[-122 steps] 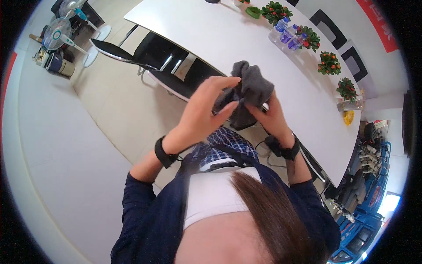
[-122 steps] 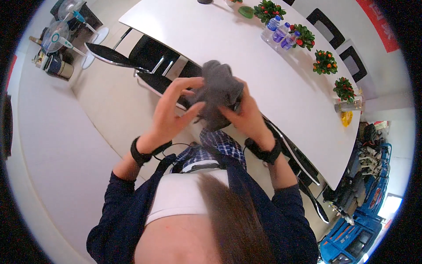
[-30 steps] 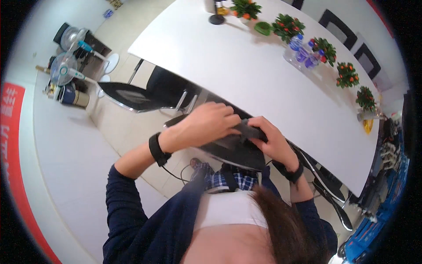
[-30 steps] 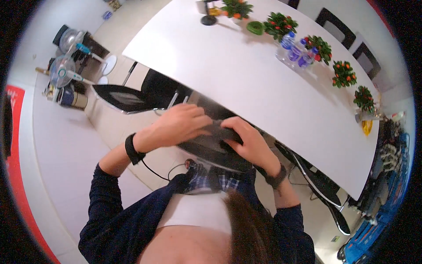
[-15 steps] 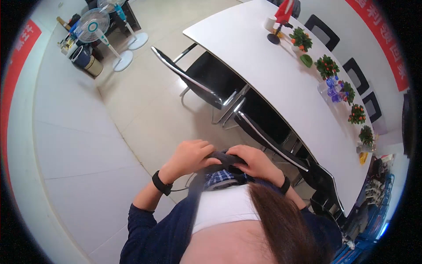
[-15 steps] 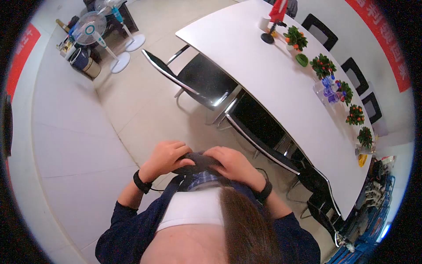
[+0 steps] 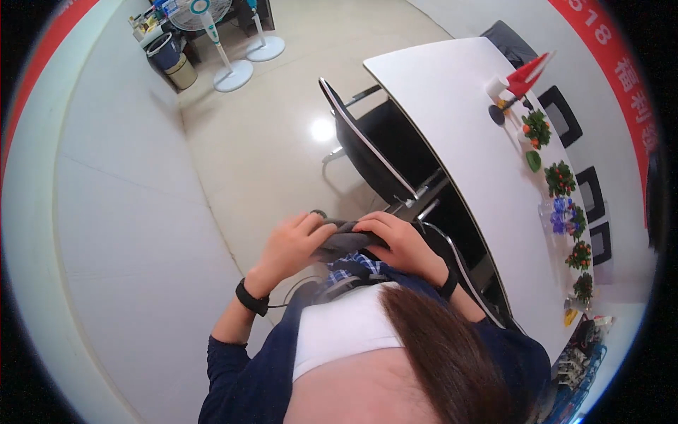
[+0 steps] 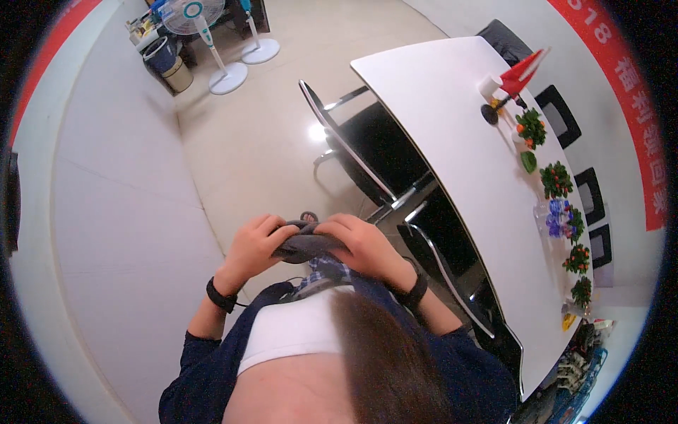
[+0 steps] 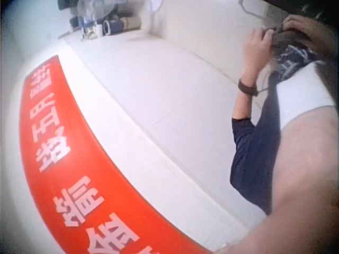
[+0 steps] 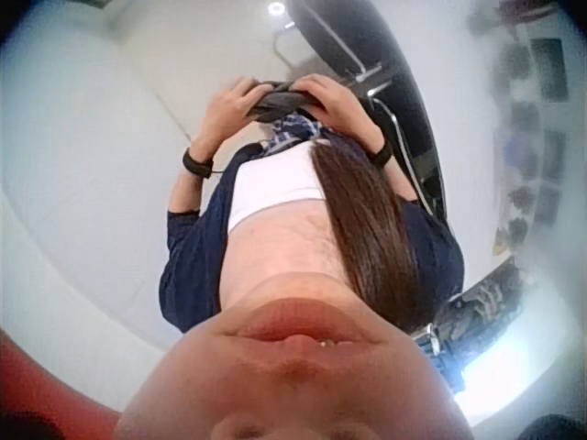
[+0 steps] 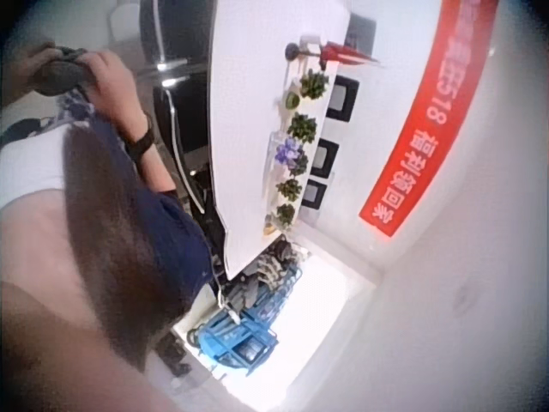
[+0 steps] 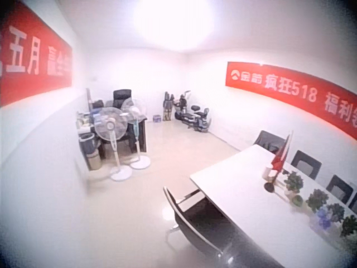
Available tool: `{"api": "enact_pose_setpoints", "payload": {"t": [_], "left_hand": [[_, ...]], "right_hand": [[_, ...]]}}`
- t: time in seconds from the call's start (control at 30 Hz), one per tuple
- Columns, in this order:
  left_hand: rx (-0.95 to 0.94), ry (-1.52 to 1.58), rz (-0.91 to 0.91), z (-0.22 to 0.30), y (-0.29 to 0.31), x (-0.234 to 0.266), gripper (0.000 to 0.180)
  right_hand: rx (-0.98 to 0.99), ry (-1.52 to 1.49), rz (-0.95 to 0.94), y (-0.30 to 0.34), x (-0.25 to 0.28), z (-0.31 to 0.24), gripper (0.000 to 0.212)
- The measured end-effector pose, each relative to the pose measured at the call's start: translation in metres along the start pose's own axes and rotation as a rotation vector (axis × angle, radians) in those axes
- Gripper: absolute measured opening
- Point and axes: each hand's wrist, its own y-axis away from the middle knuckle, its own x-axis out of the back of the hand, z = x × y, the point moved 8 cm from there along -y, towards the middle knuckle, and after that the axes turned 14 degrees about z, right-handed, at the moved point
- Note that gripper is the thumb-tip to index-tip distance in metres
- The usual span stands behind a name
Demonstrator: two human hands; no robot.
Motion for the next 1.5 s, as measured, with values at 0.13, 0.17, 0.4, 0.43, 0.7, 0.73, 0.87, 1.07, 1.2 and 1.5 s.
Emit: {"api": "enact_pose_setpoints", "payload": {"t": [0.13,0.17,0.4,0.43,0.7,0.73,0.87,1.07,1.2,1.5], "left_hand": [[-0.002,-0.064,0.021,-0.047,-0.022,0.015,0.04],[-0.027,-0.073,0.055,-0.057,-0.031,0.02,0.04],[0.022,0.074,0.01,-0.113,-0.087,0.047,0.044],[0.024,0.106,0.024,-0.122,-0.093,0.047,0.045],[-0.067,0.291,-0.146,-0.198,-0.142,0.015,0.034],[-0.102,0.319,-0.148,-0.206,-0.152,0.014,0.034],[-0.249,0.372,-0.221,-0.244,-0.187,0.006,0.034],[-0.395,0.398,-0.211,-0.292,-0.236,-0.003,0.028],[-0.493,0.412,-0.224,-0.311,-0.263,-0.031,0.023],[-0.599,0.434,-0.359,-0.338,-0.295,-0.126,0.015]], "right_hand": [[0.066,-0.024,0.012,-0.054,-0.013,0.011,0.034],[0.076,-0.025,0.015,-0.068,-0.014,0.013,0.034],[0.056,0.006,0.044,-0.14,-0.007,0.026,0.036],[0.042,0.011,0.046,-0.146,-0.008,0.029,0.036],[-0.124,0.151,0.183,-0.187,-0.016,0.064,0.039],[-0.159,0.164,0.199,-0.193,-0.017,0.067,0.041],[-0.262,0.26,0.301,-0.226,-0.023,0.082,0.038],[-0.347,0.43,0.388,-0.284,-0.022,0.096,0.036],[-0.488,0.472,0.482,-0.306,-0.021,0.111,0.035],[-0.839,0.428,0.672,-0.301,-0.031,0.207,0.032]]}}
